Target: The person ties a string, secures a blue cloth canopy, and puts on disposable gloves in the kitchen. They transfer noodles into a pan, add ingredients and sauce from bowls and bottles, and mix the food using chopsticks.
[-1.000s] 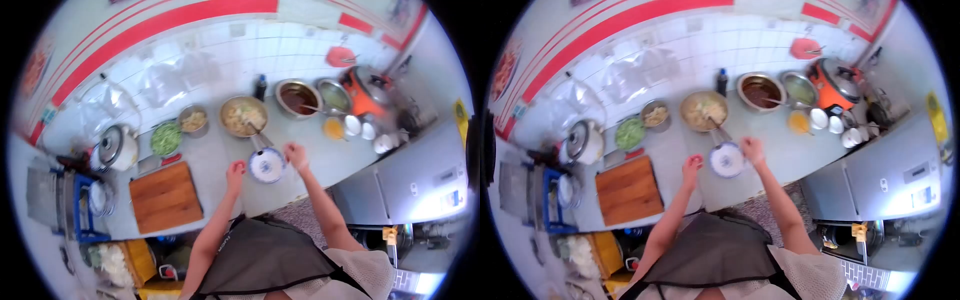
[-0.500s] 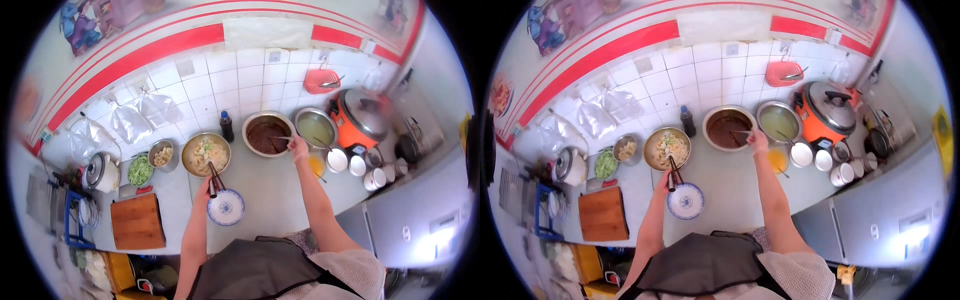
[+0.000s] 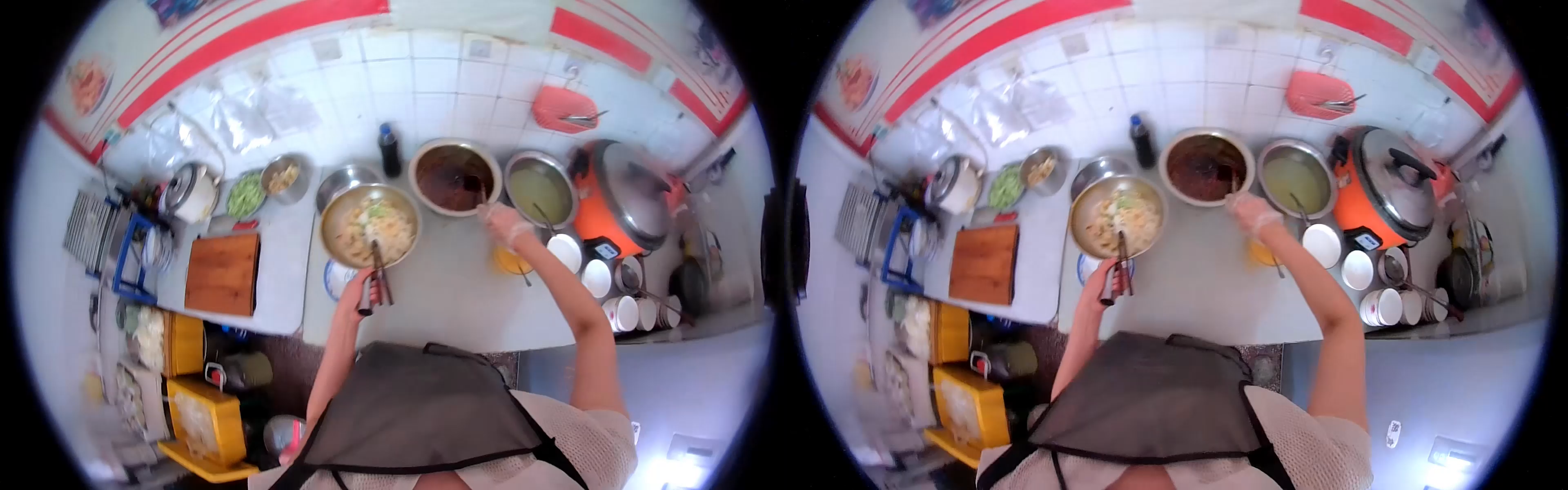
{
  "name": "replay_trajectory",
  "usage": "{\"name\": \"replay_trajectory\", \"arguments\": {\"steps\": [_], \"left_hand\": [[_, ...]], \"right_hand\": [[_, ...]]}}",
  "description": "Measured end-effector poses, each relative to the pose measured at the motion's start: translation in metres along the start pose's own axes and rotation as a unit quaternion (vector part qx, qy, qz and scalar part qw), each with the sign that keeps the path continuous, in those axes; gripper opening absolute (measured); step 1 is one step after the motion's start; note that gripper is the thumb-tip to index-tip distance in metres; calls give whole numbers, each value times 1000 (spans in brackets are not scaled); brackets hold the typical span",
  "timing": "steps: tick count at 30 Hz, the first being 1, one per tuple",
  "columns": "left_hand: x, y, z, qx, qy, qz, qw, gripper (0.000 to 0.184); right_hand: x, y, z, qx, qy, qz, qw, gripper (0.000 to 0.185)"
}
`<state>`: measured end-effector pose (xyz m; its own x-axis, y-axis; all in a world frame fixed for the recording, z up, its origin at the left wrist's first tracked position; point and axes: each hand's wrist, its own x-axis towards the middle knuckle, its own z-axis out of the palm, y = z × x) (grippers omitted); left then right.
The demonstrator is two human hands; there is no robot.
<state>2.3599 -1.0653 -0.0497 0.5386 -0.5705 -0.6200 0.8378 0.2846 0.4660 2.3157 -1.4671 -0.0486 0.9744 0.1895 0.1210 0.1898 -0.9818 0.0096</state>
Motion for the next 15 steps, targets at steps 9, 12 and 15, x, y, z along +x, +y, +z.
{"name": "replay_trajectory", "arguments": {"steps": [9, 12, 15], "left_hand": [[6, -70, 36, 14, -34, -13, 999, 23], [2, -75, 44, 40, -18, 0, 999, 24], [9, -79, 38, 53, -28, 5, 998, 25]], "right_hand": [[-17, -25, -57, 7, -98, 31, 995, 29], [-16, -35, -73, 16, -168, 60, 984, 31], [-19, -32, -72, 45, -175, 39, 983, 34]]}}
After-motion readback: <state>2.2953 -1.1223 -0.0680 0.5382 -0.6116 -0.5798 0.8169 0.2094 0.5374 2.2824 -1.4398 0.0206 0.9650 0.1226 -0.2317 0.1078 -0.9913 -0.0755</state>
